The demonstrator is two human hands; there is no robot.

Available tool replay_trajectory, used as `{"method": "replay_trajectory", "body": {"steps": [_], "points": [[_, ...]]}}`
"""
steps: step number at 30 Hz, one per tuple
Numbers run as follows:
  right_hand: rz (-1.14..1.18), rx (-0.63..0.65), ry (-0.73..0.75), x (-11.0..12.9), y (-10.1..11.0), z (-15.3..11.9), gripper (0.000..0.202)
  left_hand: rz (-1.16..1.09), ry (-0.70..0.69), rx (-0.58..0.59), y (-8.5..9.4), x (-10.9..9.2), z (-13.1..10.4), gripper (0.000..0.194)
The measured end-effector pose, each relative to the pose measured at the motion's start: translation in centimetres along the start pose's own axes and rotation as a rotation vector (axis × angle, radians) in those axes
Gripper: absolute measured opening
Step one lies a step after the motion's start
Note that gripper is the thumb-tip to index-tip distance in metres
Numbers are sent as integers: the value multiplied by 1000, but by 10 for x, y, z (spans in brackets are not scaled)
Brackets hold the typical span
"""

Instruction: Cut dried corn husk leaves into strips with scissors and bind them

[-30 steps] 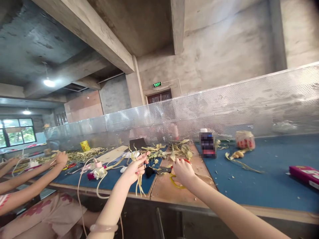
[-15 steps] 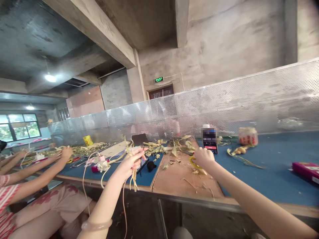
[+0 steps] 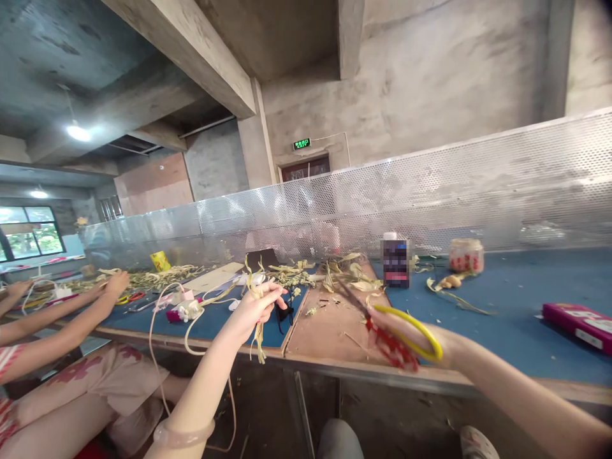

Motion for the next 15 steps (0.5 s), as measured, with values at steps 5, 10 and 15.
{"method": "replay_trajectory", "body": {"steps": [5, 10, 15], "points": [[839, 409, -132, 3, -101, -43, 63, 32, -14, -30, -13, -5, -15, 23], [984, 494, -210, 5, -136, -35, 68, 101, 34, -10, -28, 0, -32, 27], [1073, 448, -201, 14, -144, -12, 59, 210, 27, -53, -28, 11, -39, 29]]}}
Point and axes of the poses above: each hand's wrist, its own z-axis towards the middle knuckle, its own y-axis out of the back of the hand, x = y × z, the point moved 7 cm from there along z, towards the middle knuckle, and after that the axes turned 12 degrees about z, right-handed, at the moved point
